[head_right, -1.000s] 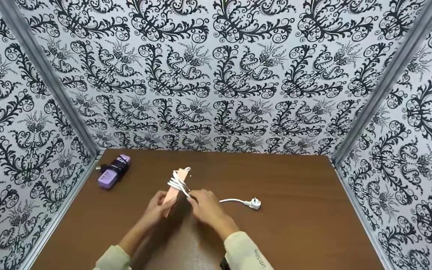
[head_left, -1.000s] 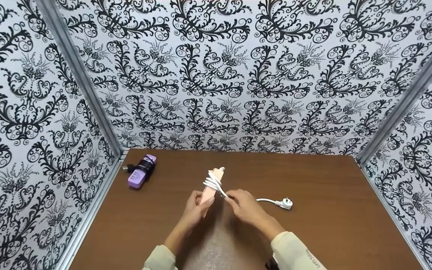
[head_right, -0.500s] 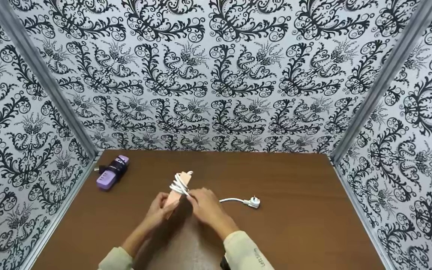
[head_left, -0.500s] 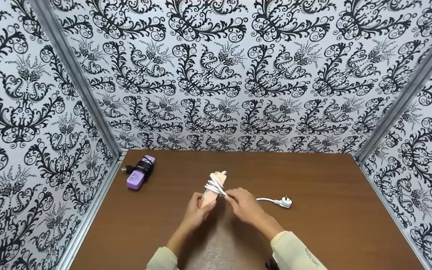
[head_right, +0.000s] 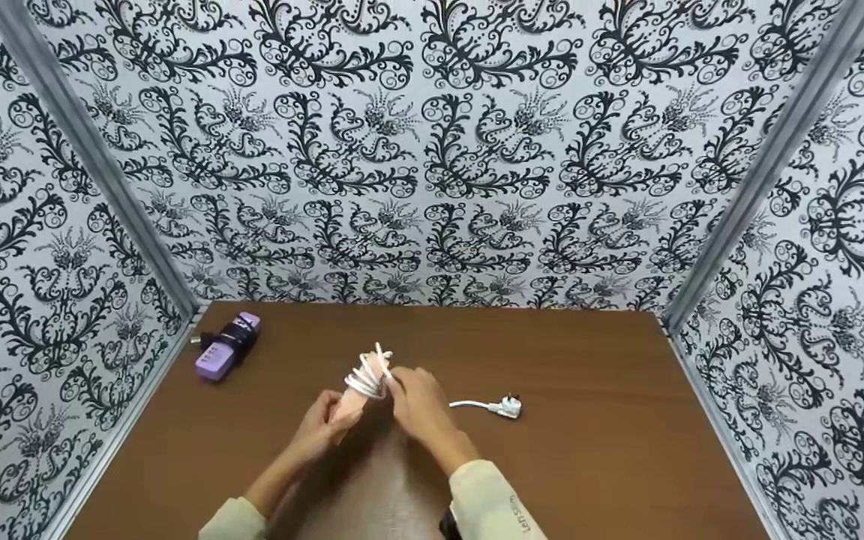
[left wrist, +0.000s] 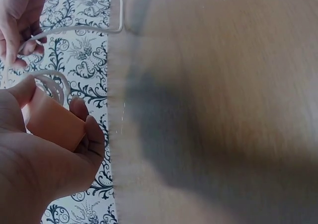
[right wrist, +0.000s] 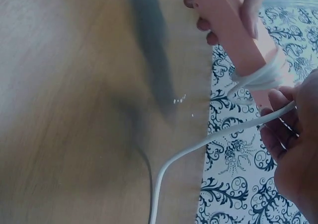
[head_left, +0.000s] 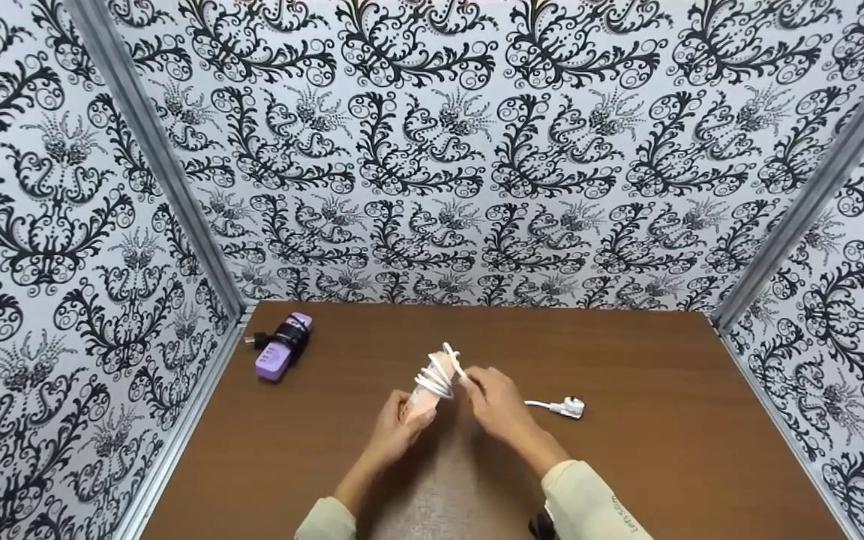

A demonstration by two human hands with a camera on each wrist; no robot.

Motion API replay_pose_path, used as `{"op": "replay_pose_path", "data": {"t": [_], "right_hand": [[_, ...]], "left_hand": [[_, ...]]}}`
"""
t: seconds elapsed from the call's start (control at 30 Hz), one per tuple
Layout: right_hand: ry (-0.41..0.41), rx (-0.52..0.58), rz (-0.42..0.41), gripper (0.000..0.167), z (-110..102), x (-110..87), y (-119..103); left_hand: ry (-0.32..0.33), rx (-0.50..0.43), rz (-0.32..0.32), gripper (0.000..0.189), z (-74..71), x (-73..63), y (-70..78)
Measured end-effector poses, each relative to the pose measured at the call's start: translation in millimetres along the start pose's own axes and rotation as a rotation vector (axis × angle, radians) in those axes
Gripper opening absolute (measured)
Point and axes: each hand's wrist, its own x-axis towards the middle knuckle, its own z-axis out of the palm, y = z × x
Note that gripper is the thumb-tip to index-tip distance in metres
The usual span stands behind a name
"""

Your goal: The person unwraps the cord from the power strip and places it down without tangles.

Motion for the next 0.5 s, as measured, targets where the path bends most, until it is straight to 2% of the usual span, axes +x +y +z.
{"op": "replay_pose_path", "data": {"t": [0.17,0.33,0.5], "right_hand": [[0.023,0.012,0.053,0.017,-5.2,3.3,6.1],[-0.016,0.010,0.074,0.018,-9.2,-0.3,14.1],[-0.076,0.022,0.099,0.017,-12.1,-8.4,28.8]], "left_hand": [[0.007,-0.040,-0.026,0.038,-3.7,1.7,-1.9],[0.039,0.001,0.005,0.037,-9.1,1.7,-4.7],[0.078,0.061,0.006,0.038,-15.7,1.8,-5.6]]}}
